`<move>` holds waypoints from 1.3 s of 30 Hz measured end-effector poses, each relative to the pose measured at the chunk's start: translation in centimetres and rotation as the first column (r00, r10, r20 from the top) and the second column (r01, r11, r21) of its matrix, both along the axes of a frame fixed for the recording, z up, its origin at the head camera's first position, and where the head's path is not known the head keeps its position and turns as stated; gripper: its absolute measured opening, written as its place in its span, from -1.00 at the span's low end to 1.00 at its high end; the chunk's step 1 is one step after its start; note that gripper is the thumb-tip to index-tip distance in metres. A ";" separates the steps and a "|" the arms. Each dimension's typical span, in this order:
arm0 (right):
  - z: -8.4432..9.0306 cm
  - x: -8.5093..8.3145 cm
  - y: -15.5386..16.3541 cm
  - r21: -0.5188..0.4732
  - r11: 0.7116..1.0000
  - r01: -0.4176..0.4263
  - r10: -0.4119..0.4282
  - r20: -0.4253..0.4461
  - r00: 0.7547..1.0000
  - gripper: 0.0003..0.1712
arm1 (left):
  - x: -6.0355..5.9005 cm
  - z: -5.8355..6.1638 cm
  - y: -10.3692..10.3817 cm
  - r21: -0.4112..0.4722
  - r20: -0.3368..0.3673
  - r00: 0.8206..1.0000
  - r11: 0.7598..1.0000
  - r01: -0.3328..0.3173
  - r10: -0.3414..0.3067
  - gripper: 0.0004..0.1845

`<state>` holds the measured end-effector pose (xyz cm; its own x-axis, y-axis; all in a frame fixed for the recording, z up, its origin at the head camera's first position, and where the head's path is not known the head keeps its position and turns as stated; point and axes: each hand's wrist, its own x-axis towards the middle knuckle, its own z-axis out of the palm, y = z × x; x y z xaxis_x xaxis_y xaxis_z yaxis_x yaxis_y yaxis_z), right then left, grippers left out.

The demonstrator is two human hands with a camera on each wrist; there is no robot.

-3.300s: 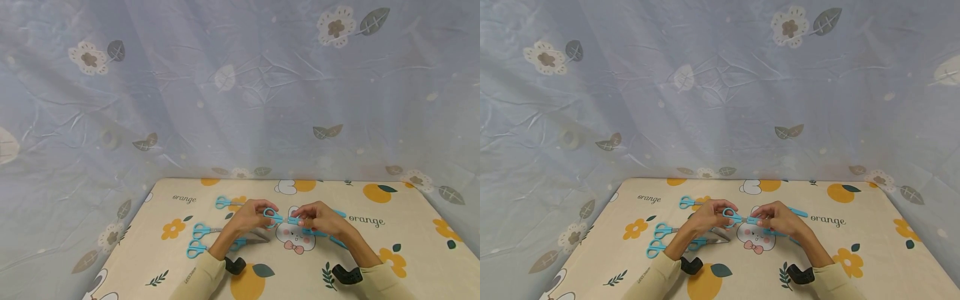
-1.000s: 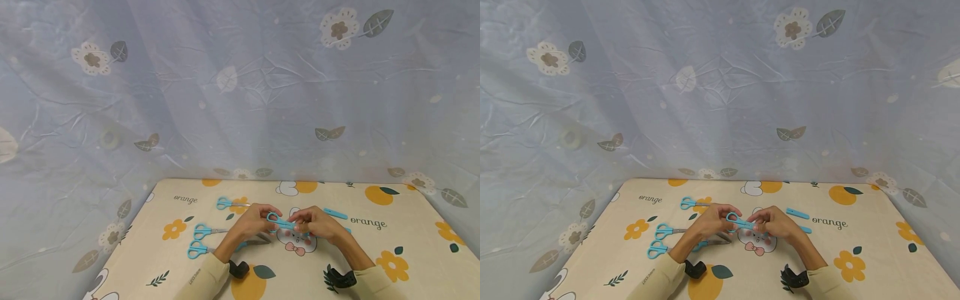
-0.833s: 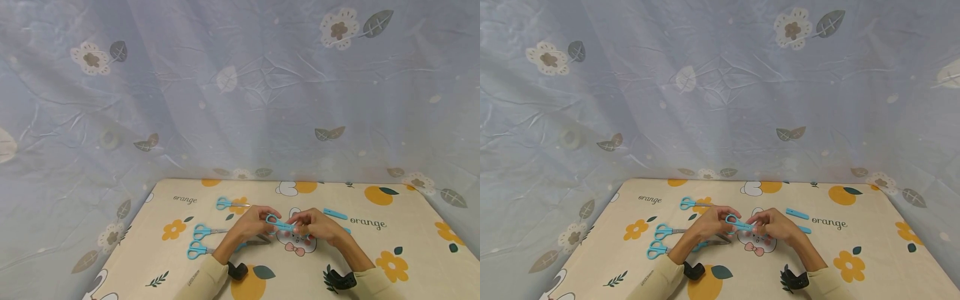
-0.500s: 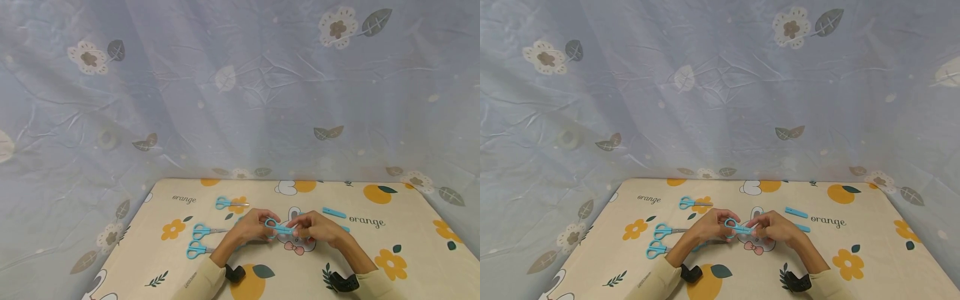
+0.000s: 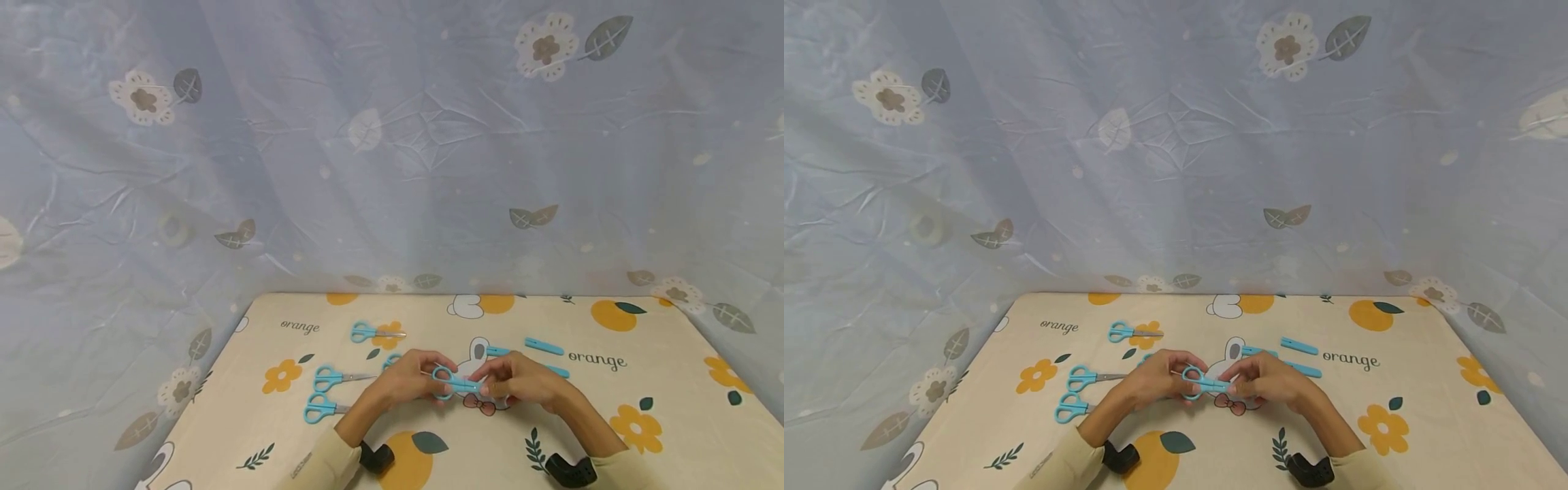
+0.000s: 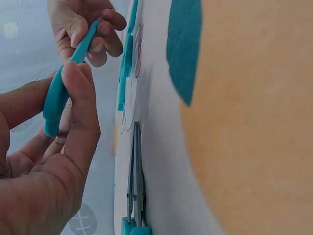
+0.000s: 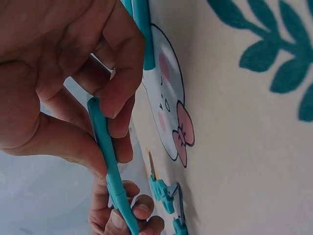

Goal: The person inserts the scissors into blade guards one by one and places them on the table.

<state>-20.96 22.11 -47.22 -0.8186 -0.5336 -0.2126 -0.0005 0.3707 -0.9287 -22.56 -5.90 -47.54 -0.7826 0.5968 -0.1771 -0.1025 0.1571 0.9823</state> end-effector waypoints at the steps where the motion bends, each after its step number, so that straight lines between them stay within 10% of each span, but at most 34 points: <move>1: 0.0 0.1 0.1 -0.004 1.000 -0.004 0.004 0.001 1.000 -0.65 | 0.1 0.0 0.0 -0.003 0.001 1.000 1.000 0.001 -0.001 -0.62; 23: -0.6 3.0 1.8 -0.001 1.000 -0.028 0.028 0.057 0.998 -0.72 | 2.9 -0.6 -0.1 -0.039 0.063 0.996 0.997 0.072 -0.069 -0.61; 39: -0.7 4.9 1.7 0.122 0.992 0.013 0.000 -0.105 0.994 -0.89 | 3.6 0.2 -0.1 -0.271 -0.196 0.975 0.961 0.050 -0.106 -0.67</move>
